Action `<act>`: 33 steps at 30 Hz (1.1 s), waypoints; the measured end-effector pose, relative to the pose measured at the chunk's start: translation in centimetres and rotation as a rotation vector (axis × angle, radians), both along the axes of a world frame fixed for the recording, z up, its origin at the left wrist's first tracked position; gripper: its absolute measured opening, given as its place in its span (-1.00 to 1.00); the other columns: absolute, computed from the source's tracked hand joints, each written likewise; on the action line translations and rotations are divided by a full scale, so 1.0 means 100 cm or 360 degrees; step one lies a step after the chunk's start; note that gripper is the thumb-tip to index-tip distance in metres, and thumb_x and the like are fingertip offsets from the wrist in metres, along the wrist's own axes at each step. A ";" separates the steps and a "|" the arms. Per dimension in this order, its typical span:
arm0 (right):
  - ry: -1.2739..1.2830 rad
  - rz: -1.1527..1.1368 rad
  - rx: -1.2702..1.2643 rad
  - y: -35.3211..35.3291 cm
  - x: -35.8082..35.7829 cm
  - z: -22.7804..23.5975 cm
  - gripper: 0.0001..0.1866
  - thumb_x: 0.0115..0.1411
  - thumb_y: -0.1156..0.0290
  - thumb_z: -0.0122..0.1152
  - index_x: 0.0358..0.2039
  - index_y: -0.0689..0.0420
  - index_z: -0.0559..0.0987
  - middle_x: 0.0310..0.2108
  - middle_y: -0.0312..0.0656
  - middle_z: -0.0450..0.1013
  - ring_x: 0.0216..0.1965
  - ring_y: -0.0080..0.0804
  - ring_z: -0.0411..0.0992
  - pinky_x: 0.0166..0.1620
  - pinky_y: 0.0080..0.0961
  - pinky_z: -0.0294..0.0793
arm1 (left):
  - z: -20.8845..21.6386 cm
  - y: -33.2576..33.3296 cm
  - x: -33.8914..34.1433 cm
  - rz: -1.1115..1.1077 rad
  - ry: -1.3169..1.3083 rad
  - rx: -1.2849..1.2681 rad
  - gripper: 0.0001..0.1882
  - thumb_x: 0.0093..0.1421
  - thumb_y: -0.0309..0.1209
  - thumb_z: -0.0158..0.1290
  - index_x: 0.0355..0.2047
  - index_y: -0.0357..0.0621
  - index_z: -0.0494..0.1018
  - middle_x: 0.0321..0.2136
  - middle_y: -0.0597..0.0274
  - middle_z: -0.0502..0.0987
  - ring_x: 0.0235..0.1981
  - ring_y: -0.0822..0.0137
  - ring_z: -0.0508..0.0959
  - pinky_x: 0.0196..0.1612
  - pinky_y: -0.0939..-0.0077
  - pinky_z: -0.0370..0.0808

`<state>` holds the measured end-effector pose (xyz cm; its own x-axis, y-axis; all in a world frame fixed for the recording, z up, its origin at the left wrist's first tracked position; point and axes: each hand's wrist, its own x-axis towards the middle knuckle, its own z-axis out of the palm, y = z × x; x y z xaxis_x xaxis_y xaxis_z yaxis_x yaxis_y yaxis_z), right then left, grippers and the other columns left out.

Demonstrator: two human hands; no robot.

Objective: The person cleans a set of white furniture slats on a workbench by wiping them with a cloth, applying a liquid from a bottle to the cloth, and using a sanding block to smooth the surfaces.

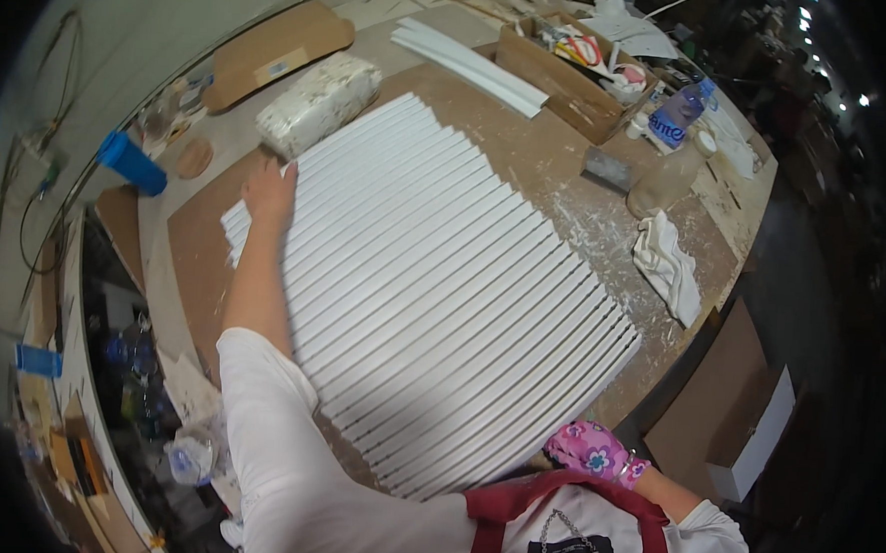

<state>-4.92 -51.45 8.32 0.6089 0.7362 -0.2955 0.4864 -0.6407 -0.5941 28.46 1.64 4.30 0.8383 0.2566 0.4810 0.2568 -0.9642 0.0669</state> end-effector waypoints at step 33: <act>0.0279 -0.0253 0.0365 0.006 -0.011 0.002 -0.67 0.28 0.36 -0.09 0.00 0.14 0.50 -0.06 -0.02 0.47 -0.03 -0.09 0.42 0.08 -0.35 0.39 | 0.002 -0.144 -0.075 -0.0373 0.0603 -0.0312 -0.36 0.30 0.10 -0.28 0.08 -0.20 0.36 0.06 -0.02 0.41 0.08 -0.04 0.37 0.15 0.12 0.25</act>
